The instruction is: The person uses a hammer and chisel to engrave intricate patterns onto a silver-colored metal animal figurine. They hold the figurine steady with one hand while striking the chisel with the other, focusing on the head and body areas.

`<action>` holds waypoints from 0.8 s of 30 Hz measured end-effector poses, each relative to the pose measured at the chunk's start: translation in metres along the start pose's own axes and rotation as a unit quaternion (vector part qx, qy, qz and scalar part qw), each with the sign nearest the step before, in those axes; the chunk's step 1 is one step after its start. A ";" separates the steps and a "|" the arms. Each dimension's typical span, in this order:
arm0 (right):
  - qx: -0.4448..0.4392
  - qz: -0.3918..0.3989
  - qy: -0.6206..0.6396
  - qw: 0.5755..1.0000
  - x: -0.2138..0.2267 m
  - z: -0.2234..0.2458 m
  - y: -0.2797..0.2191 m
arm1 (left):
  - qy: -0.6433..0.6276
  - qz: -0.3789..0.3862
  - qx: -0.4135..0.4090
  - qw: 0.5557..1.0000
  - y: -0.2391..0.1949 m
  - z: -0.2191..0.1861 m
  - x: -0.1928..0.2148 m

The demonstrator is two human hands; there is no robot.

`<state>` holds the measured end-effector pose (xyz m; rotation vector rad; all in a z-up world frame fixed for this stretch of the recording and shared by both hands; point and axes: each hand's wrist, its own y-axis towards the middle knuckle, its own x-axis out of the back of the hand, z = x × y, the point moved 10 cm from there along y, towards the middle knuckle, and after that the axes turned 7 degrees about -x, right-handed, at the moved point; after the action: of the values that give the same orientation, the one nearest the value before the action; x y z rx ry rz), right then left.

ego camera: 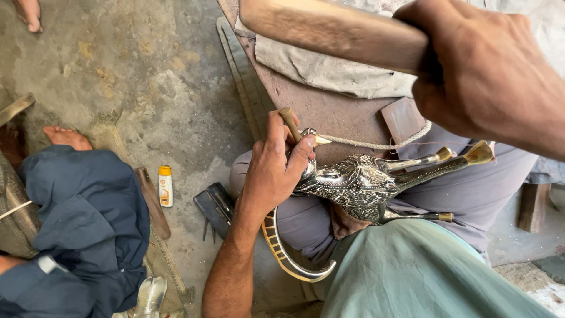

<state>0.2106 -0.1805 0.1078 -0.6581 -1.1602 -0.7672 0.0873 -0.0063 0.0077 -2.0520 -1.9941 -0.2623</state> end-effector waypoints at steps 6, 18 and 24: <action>-0.006 -0.013 0.045 0.999 0.005 0.000 -0.003 | -0.005 -0.002 0.000 1.000 -0.001 0.001 0.000; 0.048 -0.024 -0.147 0.988 0.015 0.027 0.001 | -0.029 -0.002 0.009 1.000 -0.002 0.003 0.001; 0.067 -0.035 -0.093 0.993 0.013 0.023 0.002 | -0.036 -0.003 0.031 0.999 -0.002 0.007 0.000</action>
<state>0.2027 -0.1634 0.1269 -0.5880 -1.3995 -0.6897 0.0849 -0.0039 0.0008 -2.0440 -2.0249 -0.1279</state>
